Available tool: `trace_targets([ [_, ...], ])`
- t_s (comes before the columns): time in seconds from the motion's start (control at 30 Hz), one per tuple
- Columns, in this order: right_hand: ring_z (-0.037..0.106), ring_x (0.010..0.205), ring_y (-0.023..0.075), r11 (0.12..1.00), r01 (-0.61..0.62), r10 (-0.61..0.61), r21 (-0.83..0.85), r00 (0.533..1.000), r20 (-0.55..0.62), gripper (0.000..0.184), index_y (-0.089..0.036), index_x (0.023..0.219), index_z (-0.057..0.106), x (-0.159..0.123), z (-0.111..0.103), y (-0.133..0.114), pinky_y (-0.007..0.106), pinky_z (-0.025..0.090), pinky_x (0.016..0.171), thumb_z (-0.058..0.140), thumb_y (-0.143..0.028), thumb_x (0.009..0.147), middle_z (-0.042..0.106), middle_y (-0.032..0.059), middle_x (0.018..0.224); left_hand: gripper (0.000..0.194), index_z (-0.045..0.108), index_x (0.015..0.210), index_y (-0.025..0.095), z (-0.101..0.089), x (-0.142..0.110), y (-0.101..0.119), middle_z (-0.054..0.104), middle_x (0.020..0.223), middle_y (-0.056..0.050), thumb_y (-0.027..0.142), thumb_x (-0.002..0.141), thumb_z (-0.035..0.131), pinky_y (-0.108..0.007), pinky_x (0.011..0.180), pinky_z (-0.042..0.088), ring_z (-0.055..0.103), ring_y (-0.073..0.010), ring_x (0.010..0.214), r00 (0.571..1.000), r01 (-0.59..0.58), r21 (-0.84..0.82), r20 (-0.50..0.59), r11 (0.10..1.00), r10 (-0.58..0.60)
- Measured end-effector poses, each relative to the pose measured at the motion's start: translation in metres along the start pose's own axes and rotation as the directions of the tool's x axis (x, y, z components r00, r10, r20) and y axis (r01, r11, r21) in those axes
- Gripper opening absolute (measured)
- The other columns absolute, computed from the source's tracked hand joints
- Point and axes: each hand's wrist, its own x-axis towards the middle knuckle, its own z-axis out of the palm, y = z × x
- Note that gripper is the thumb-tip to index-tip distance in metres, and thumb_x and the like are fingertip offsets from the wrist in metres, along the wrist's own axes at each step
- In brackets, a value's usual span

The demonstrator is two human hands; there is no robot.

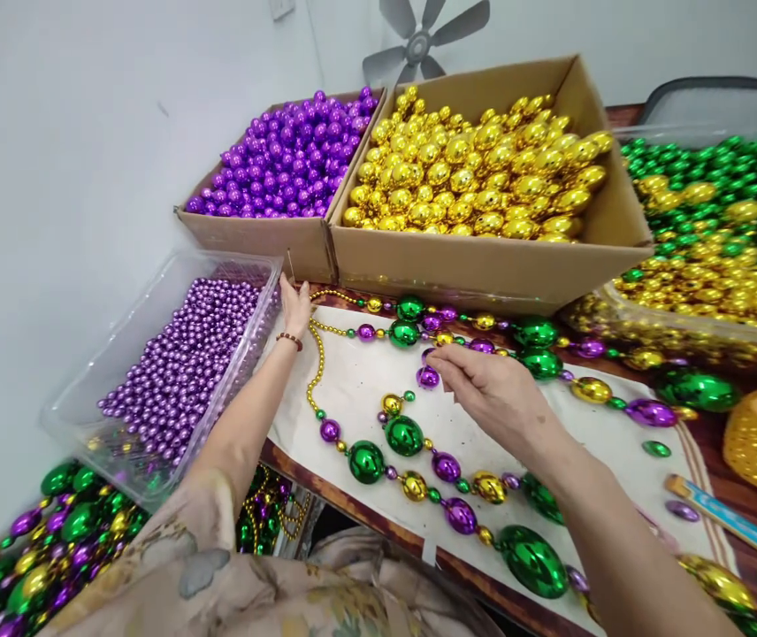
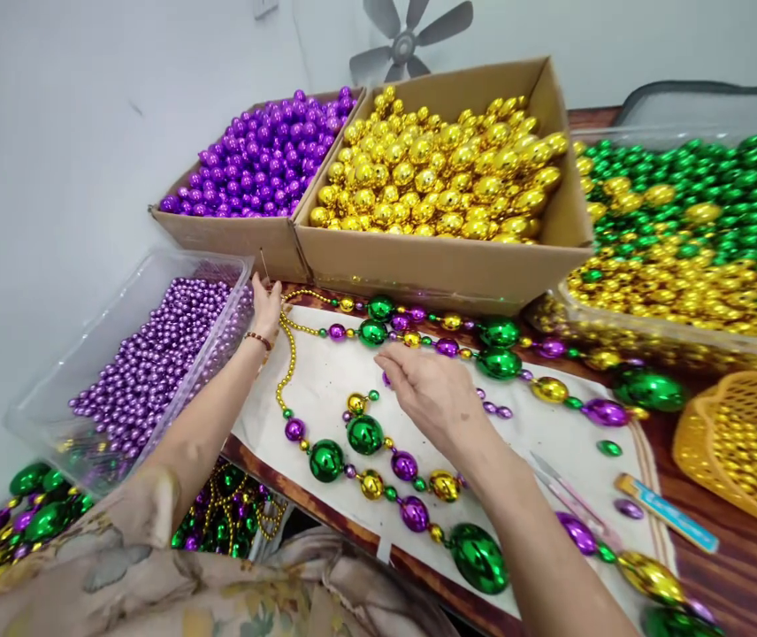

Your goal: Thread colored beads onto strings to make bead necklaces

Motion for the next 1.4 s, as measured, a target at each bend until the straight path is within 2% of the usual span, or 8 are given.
trace_targets([
  [0.13, 0.072, 0.069, 0.0216, 0.99, -0.004, -0.013, -0.139, 0.993, -0.12, 0.027, -0.024, 0.095, 0.073, -0.009, -0.003, 0.003, 0.029, 0.044, 0.056, 0.048, -0.032, 0.098, 0.078, 0.0031, 0.083, 0.009, 0.055, 0.088, 0.017, 0.001, -0.004, 0.009, 0.062, 0.074, 0.0, 0.025, 0.093, 0.053, -0.023, 0.074, 0.051, 0.062, -0.0112, 0.073, 0.998, 0.056, -0.132, -0.005, 0.99, -0.057],
  [0.27, 0.074, 0.082, 0.0252, 0.991, -0.024, -0.008, -0.131, 0.972, -0.235, 0.027, -0.024, 0.096, 0.075, -0.012, -0.011, 0.0, 0.032, 0.051, 0.064, 0.049, -0.033, 0.098, 0.079, 0.0055, 0.094, 0.012, 0.051, 0.08, 0.018, -0.03, -0.049, 0.029, 0.045, 0.059, 0.007, 0.024, 0.091, 0.053, -0.017, 0.049, 0.038, 0.042, -0.006, 0.048, 0.997, 0.055, -0.245, 0.065, 0.968, -0.04],
  [0.4, 0.074, 0.09, 0.0254, 0.999, 0.03, -0.036, -0.031, 0.972, -0.233, 0.028, -0.024, 0.095, 0.075, -0.011, -0.017, -0.01, 0.034, 0.054, 0.074, 0.049, -0.032, 0.099, 0.078, 0.0062, 0.097, 0.017, 0.053, 0.079, 0.02, -0.084, -0.1, 0.056, 0.028, 0.053, 0.01, 0.032, 0.087, 0.062, -0.019, 0.04, 0.021, 0.024, -0.0049, 0.041, 0.988, 0.067, -0.418, 0.153, 0.906, -0.002],
  [0.53, 0.074, 0.086, 0.0244, 0.997, 0.075, -0.071, 0.007, 0.972, -0.223, 0.028, -0.023, 0.093, 0.074, -0.012, -0.018, -0.016, 0.034, 0.054, 0.075, 0.048, -0.031, 0.098, 0.077, 0.0068, 0.092, 0.017, 0.061, 0.081, 0.022, -0.118, -0.16, 0.085, 0.035, 0.054, 0.007, 0.038, 0.089, 0.063, -0.024, 0.04, 0.024, 0.027, -0.008, 0.044, 0.957, 0.022, -0.301, 0.282, 0.953, 0.067],
  [0.8, 0.07, 0.073, 0.0208, 0.993, 0.055, -0.046, 0.108, 0.995, -0.09, 0.025, -0.023, 0.088, 0.072, -0.026, -0.033, -0.008, 0.031, 0.05, 0.065, 0.05, -0.032, 0.096, 0.075, 0.0058, 0.085, 0.018, 0.071, 0.083, 0.023, -0.097, -0.274, 0.123, 0.066, 0.07, -0.003, 0.036, 0.092, 0.062, -0.029, 0.055, 0.044, 0.054, -0.0137, 0.061, 0.776, -0.073, -0.227, 0.599, 0.971, 0.198],
  [0.93, 0.065, 0.064, 0.0174, 0.96, 0.014, -0.003, 0.279, 0.999, -0.038, 0.023, -0.024, 0.087, 0.071, -0.027, -0.055, -0.014, 0.028, 0.046, 0.059, 0.052, -0.035, 0.095, 0.071, 0.0034, 0.075, 0.016, 0.073, 0.084, 0.022, -0.089, -0.257, 0.127, 0.069, 0.074, -0.004, 0.037, 0.087, 0.067, -0.028, 0.053, 0.044, 0.055, -0.0131, 0.061, 0.829, 0.034, -0.26, 0.547, 0.965, 0.118],
  [1.1, 0.06, 0.061, 0.0123, 0.872, 0.114, -0.139, 0.475, 0.99, 0.018, 0.021, -0.02, 0.08, 0.067, 0.002, -0.064, -0.036, 0.025, 0.044, 0.058, 0.055, -0.033, 0.092, 0.066, 0.0009, 0.069, 0.02, 0.073, 0.08, 0.019, -0.082, -0.206, 0.12, 0.049, 0.051, 0.004, 0.039, 0.08, 0.074, -0.023, 0.038, 0.019, 0.029, -0.0056, 0.042, 0.853, 0.129, -0.284, 0.52, 0.95, 0.039],
  [1.4, 0.056, 0.055, 0.0075, 0.797, 0.122, -0.264, 0.592, 0.952, 0.158, 0.016, -0.015, 0.077, 0.065, 0.069, -0.022, -0.064, 0.022, 0.039, 0.055, 0.055, -0.019, 0.089, 0.061, -0.0021, 0.064, 0.019, 0.071, 0.073, 0.016, -0.069, -0.162, 0.098, 0.065, 0.067, -0.001, 0.035, 0.074, 0.075, -0.025, 0.064, 0.052, 0.058, -0.0101, 0.061, 0.811, 0.058, -0.285, 0.572, 0.957, 0.122],
])
